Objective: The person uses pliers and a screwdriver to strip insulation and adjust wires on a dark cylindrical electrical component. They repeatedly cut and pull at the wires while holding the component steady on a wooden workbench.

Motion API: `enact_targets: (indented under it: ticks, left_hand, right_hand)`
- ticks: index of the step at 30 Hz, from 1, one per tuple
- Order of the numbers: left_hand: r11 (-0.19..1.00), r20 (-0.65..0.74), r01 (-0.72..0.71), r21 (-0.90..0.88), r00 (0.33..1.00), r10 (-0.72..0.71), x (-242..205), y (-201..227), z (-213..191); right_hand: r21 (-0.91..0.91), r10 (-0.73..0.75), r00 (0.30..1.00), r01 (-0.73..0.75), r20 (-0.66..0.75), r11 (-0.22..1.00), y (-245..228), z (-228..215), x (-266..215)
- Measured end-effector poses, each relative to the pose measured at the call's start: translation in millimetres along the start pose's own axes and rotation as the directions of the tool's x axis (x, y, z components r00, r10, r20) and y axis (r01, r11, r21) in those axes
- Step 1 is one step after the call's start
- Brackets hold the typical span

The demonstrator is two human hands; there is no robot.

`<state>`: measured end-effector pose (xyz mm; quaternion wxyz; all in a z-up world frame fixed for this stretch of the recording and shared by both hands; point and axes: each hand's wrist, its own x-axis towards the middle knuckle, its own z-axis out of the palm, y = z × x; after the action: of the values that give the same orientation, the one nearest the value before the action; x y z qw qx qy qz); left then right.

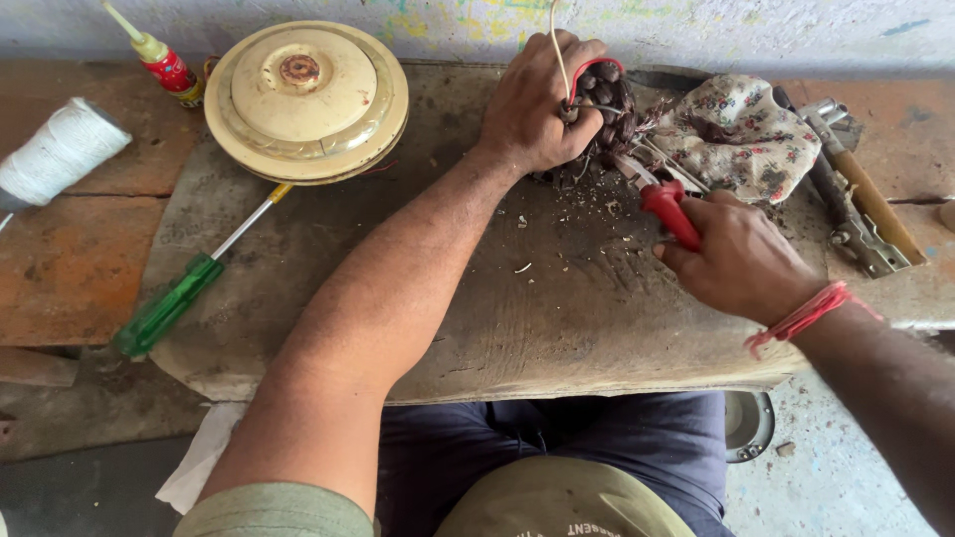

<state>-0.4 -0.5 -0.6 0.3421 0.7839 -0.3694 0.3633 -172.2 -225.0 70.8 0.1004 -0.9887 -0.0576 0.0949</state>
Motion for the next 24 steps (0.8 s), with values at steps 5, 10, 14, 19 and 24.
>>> enact_targets:
  ticks: [5,10,14,19,24]
  left_hand:
    - [1.0,0.01,0.003,0.009,1.0,-0.003,-2.3,-1.6,1.8]
    - [1.0,0.0,-0.027,-0.013,1.0,0.027,-1.9,-4.0,4.3]
    - [0.999,-0.014,-0.03,-0.022,0.999,0.03,-2.3,-3.0,3.2]
    - [0.999,-0.002,-0.029,-0.023,1.0,0.029,-2.0,-2.3,2.7]
    - [0.999,-0.002,-0.028,-0.02,1.0,0.028,-2.0,-2.0,2.7]
  right_hand:
    - [0.03,0.026,0.999,-0.027,0.023,0.999,1.8,1.9,0.8]
    - [0.0,0.03,0.999,-0.03,0.043,1.0,9.9,-1.9,-0.3]
    - [-0.058,-0.078,0.994,0.074,-0.076,0.996,16.9,7.4,-2.8]
    - [0.002,-0.094,0.991,0.095,-0.093,0.995,18.9,8.5,-1.8]
    - [-0.034,-0.105,0.993,0.104,-0.053,0.994,17.3,2.0,1.9]
